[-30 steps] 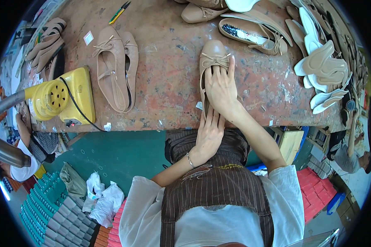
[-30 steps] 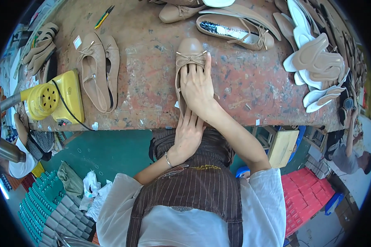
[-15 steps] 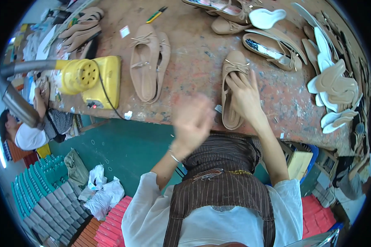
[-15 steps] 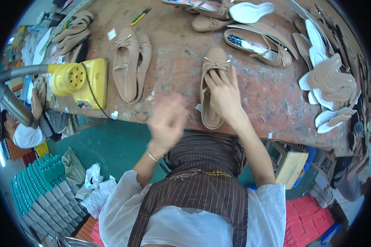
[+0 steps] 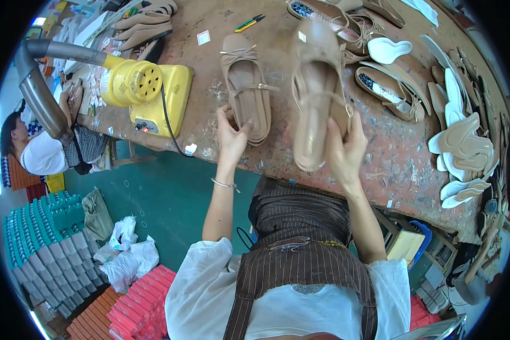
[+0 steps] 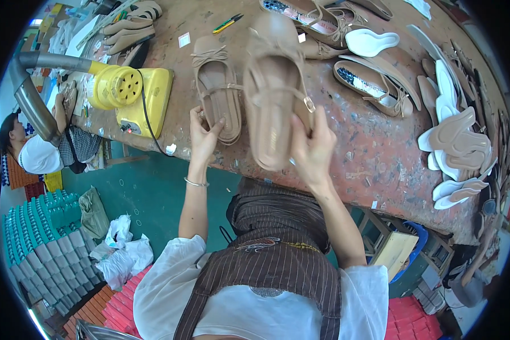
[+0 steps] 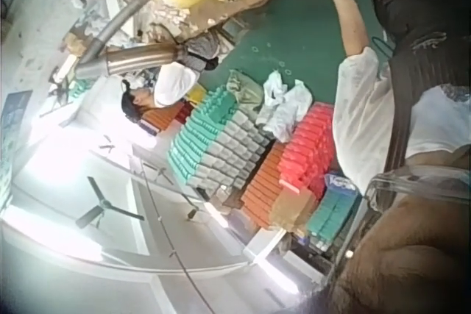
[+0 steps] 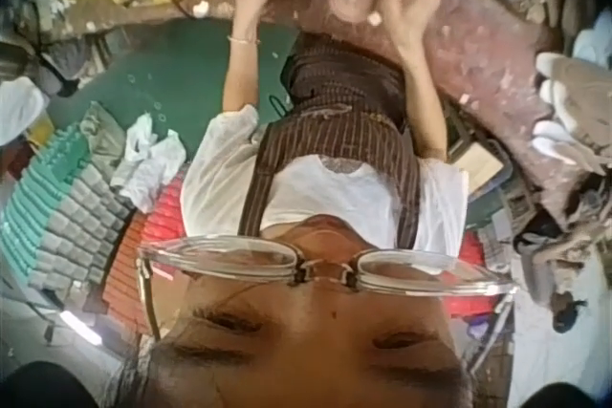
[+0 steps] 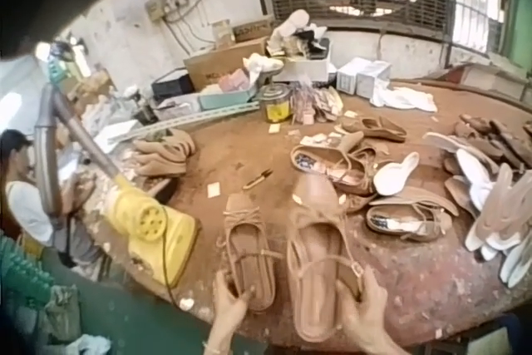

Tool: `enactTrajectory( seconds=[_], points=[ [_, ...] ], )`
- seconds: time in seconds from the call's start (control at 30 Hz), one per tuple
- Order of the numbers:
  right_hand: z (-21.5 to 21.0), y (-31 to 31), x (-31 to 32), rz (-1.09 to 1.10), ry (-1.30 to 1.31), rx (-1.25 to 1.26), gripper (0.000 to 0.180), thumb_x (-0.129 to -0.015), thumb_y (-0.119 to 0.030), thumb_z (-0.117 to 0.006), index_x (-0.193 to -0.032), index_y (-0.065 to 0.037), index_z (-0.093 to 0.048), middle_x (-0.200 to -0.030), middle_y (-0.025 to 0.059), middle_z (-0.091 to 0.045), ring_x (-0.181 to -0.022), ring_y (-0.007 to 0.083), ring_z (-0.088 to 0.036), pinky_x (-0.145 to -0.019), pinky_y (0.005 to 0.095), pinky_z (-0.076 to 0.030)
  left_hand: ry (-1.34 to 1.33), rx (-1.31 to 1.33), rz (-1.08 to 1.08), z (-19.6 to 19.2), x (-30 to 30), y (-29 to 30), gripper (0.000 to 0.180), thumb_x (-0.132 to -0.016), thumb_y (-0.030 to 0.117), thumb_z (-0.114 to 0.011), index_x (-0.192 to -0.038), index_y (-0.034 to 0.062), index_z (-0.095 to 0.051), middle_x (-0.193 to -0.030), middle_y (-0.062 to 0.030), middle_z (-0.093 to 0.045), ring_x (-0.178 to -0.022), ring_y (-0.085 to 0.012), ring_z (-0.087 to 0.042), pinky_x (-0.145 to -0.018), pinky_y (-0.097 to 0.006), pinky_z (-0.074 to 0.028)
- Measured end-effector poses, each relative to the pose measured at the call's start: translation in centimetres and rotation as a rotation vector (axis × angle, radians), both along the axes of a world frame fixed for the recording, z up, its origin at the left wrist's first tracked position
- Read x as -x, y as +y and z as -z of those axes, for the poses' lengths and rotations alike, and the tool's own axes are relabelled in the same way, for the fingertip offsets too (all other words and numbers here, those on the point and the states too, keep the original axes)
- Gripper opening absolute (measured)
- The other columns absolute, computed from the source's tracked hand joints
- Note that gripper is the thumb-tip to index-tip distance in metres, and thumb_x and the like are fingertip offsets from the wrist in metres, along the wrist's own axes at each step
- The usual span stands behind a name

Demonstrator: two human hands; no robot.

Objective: The recorder inserts white insoles into beige flat shoes and then uses a heat gun machine to seal or finish them.

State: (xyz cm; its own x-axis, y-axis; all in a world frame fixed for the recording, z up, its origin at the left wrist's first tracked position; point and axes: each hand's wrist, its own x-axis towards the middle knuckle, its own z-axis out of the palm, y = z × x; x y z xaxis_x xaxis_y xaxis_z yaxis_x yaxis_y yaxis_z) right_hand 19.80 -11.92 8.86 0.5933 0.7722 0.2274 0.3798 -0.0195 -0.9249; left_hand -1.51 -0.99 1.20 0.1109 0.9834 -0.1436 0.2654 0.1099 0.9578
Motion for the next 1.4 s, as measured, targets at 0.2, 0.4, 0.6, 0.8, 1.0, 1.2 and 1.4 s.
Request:
enactTrajectory(
  seconds=[0.2,0.4,0.6,0.8,1.0,1.2,1.4],
  points=[
    [1.4,7.3,3.8,0.003,-0.242,-0.154,0.016,-0.091,-0.004,-0.061,-0.107,-0.003,-0.059,-0.081,0.0192,-0.065,-0.07,0.0379,-0.067,-0.059,0.0405,-0.052,-0.129,0.08,-0.05,-0.7,-2.8,-2.9,0.075,-0.077,-0.006,-0.069,-0.141,-0.0006,-0.032,-0.117,-0.0159,-0.056,-0.102,-0.0221,-0.062,-0.088,-0.031,-0.051],
    [5.7,5.0,4.6,-0.097,-0.319,0.157,0.037,-0.091,-0.005,-0.058,-0.128,-0.001,-0.051,-0.105,0.0218,-0.06,-0.093,0.0395,-0.064,-0.079,0.0445,-0.052,-0.296,0.028,0.205,-0.6,-2.6,-3.9,0.104,-0.069,-0.015,-0.069,-0.155,0.0021,-0.012,-0.149,-0.0173,-0.036,-0.138,-0.0268,-0.04,-0.112,-0.038,-0.038],
    [7.0,4.4,4.2,-0.049,0.654,0.062,0.061,-0.09,0.002,-0.054,-0.148,-0.002,-0.034,-0.139,0.0167,-0.053,-0.128,0.0258,-0.052,-0.106,0.0372,-0.042,0.007,-0.095,0.207,-1.7,-4.7,-5.2,0.096,-0.071,-0.005,-0.067,-0.155,-0.0009,-0.019,-0.14,-0.0226,-0.052,-0.123,-0.0249,-0.057,-0.103,-0.037,-0.047],
    [4.6,3.1,6.2,-0.171,1.127,0.173,0.051,-0.091,0.007,-0.052,-0.14,-0.001,-0.043,-0.137,0.0152,-0.055,-0.124,0.0256,-0.056,-0.104,0.0389,-0.048,0.158,-0.281,0.028,-6.7,-2.8,-8.8,0.092,-0.069,0.007,-0.073,-0.15,-0.007,-0.029,-0.132,-0.0266,-0.053,-0.124,-0.0404,-0.048,-0.103,-0.044,-0.04],
    [1.5,2.1,14.2,-0.566,1.38,0.666,0.05,-0.098,-0.012,-0.059,-0.143,0.0,-0.04,-0.137,0.0156,-0.055,-0.12,0.026,-0.06,-0.098,0.0392,-0.055,0.463,-0.617,-0.213,-11.0,3.5,-12.6,0.078,-0.076,0.019,-0.069,-0.139,-0.0152,-0.04,-0.142,-0.0323,-0.047,-0.126,-0.0434,-0.043,-0.109,-0.051,-0.03],
    [1.3,5.0,21.1,-1.014,1.29,0.867,0.054,-0.094,-0.016,-0.066,-0.141,-0.001,-0.044,-0.135,0.0112,-0.057,-0.116,0.0175,-0.06,-0.091,0.0319,-0.054,0.539,-0.576,-0.678,-10.7,8.1,-14.1,0.058,-0.09,0.023,-0.048,-0.135,-0.0131,-0.046,-0.142,-0.0301,-0.046,-0.131,-0.0389,-0.043,-0.112,-0.049,-0.029],
    [-2.2,9.4,27.8,-1.413,0.993,0.833,0.06,-0.091,-0.019,-0.07,-0.142,0.0,-0.044,-0.137,0.0103,-0.055,-0.123,0.0158,-0.052,-0.101,0.0326,-0.046,0.604,-0.776,-0.938,-9.3,12.6,-13.3,0.059,-0.093,0.028,-0.048,-0.136,-0.0127,-0.045,-0.142,-0.0312,-0.042,-0.132,-0.0389,-0.041,-0.112,-0.05,-0.027]
  ],
)
